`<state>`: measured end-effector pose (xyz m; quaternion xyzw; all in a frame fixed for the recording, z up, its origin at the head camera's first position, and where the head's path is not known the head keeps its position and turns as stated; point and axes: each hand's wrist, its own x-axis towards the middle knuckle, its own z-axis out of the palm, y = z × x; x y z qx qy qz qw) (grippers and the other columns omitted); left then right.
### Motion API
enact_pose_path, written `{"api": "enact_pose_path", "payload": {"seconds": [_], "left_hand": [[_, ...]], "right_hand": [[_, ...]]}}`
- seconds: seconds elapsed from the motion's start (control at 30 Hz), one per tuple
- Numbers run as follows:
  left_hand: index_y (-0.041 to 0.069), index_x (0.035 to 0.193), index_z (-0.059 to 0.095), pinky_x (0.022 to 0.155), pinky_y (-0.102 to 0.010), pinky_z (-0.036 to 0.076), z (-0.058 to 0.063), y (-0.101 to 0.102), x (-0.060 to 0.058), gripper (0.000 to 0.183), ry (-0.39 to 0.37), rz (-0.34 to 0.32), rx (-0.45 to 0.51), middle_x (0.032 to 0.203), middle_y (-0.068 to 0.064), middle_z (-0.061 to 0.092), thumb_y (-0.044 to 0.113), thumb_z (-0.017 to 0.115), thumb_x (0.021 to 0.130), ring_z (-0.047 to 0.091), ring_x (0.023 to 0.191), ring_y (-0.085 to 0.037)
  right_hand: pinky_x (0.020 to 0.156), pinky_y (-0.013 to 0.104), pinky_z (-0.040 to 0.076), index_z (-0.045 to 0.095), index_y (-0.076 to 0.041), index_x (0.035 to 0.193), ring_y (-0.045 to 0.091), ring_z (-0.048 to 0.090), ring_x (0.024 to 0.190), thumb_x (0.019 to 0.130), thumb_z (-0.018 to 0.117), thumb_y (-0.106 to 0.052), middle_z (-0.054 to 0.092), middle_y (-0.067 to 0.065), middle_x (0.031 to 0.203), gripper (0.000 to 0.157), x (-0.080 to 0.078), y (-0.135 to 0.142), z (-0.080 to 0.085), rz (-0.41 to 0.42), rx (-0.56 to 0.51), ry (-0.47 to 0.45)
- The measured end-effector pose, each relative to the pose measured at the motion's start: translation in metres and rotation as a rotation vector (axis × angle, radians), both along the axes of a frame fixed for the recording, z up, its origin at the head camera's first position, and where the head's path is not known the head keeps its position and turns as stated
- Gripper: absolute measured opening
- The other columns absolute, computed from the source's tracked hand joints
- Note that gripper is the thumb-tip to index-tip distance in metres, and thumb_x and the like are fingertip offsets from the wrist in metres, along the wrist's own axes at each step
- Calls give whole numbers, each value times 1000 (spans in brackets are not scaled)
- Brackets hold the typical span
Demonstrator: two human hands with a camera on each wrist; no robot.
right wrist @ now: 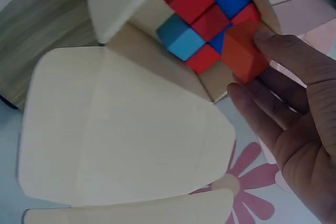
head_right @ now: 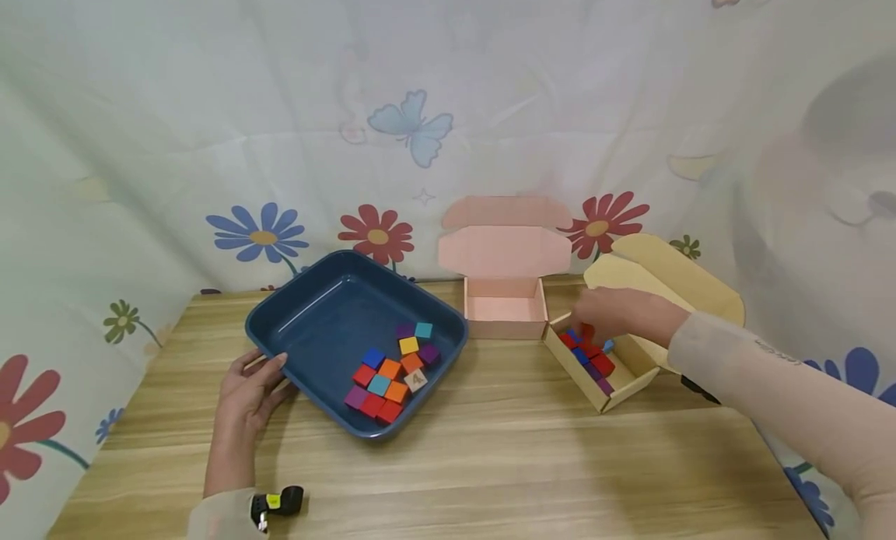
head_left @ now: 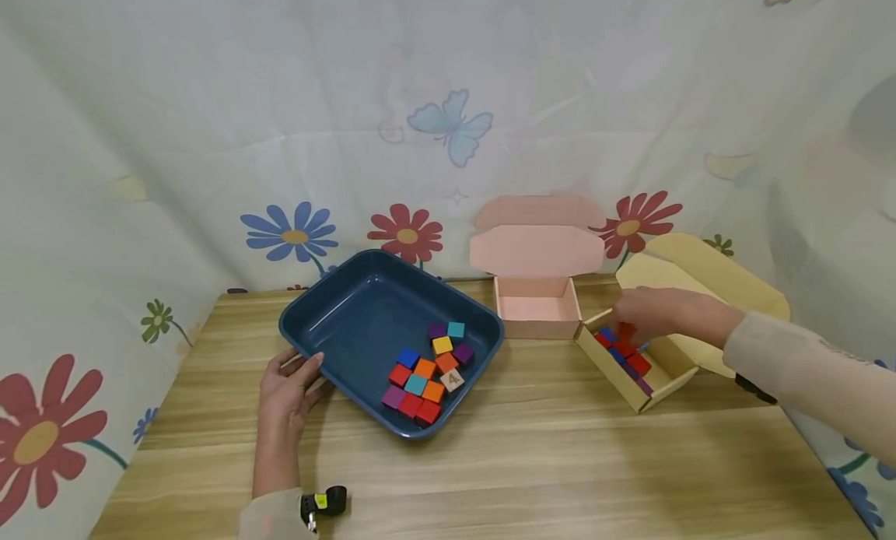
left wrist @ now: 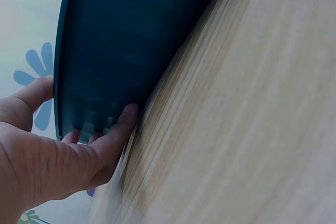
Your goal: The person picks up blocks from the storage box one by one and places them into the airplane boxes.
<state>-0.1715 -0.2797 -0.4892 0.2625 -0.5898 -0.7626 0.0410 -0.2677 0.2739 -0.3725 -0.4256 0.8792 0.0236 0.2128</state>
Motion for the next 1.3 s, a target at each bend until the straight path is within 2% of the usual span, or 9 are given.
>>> {"api": "enact_pose_path", "payload": {"seconds": [0.1, 0.2, 0.37, 0.53, 0.73, 0.93, 1.1, 1.2, 1.3], "left_hand": [[12, 159, 22, 91, -38, 58, 0, 0, 0, 81, 0, -2, 7, 129, -4, 43, 10, 72, 95, 61, 110, -18], [12, 159, 22, 90, -37, 58, 0, 0, 0, 81, -1, -2, 6, 129, -5, 43, 10, 72, 95, 61, 110, -18], [11, 158, 22, 89, -38, 58, 0, 1, 0, 79, 3, -1, 12, 127, -5, 43, 8, 71, 96, 62, 108, -17], [11, 158, 23, 89, -38, 58, 0, 1, 0, 79, 3, 4, 17, 127, -5, 43, 8, 71, 95, 62, 104, -15], [12, 158, 23, 89, -37, 58, 0, 0, -1, 80, 7, 2, 26, 127, -4, 43, 9, 73, 95, 62, 104, -14], [12, 157, 24, 88, -36, 58, 1, 0, -1, 79, 7, 3, 26, 127, -4, 43, 9, 72, 95, 63, 103, -13], [12, 156, 25, 88, -36, 58, 2, 2, -2, 75, 13, 9, 17, 127, -4, 42, 7, 69, 97, 61, 110, -17], [12, 156, 24, 89, -37, 58, 1, 1, -2, 75, 14, 9, 16, 128, -5, 42, 7, 70, 96, 60, 113, -19], [12, 157, 24, 90, -37, 58, 1, 0, -1, 78, 4, 8, 21, 128, -4, 42, 8, 71, 96, 61, 110, -17]], "right_hand": [[53, 24, 43, 69, -12, 74, 9, 45, 59, 78, 82, -2, 56, -7, 68, 17, 2, 8, -5, -40, 34, 3], [53, 23, 41, 67, -13, 70, 10, 44, 59, 78, 81, -2, 53, -7, 68, 20, 6, 13, -11, -76, 50, 43], [52, 24, 38, 62, -13, 69, 13, 42, 57, 81, 74, 3, 49, -3, 70, 23, 15, 18, -23, -130, 58, 107], [56, 26, 43, 63, -11, 75, 15, 44, 59, 86, 76, -2, 51, -1, 72, 18, 23, 21, -30, -166, 72, 140], [61, 27, 48, 65, -8, 81, 16, 47, 62, 84, 78, -3, 54, 0, 75, 14, 28, 21, -36, -233, 47, 155], [59, 27, 47, 63, -7, 80, 16, 47, 61, 82, 78, 1, 53, 1, 72, 17, 30, 25, -47, -195, 7, 227], [58, 29, 46, 60, -7, 83, 16, 46, 62, 81, 79, 3, 50, 2, 74, 22, 29, 29, -53, -166, -26, 282], [58, 30, 50, 61, -6, 84, 17, 49, 63, 82, 80, 1, 52, 3, 75, 20, 29, 29, -52, -154, -18, 307], [61, 33, 56, 64, -6, 90, 18, 55, 66, 85, 79, -5, 57, 4, 78, 16, 29, 23, -47, -187, -24, 316]]}}
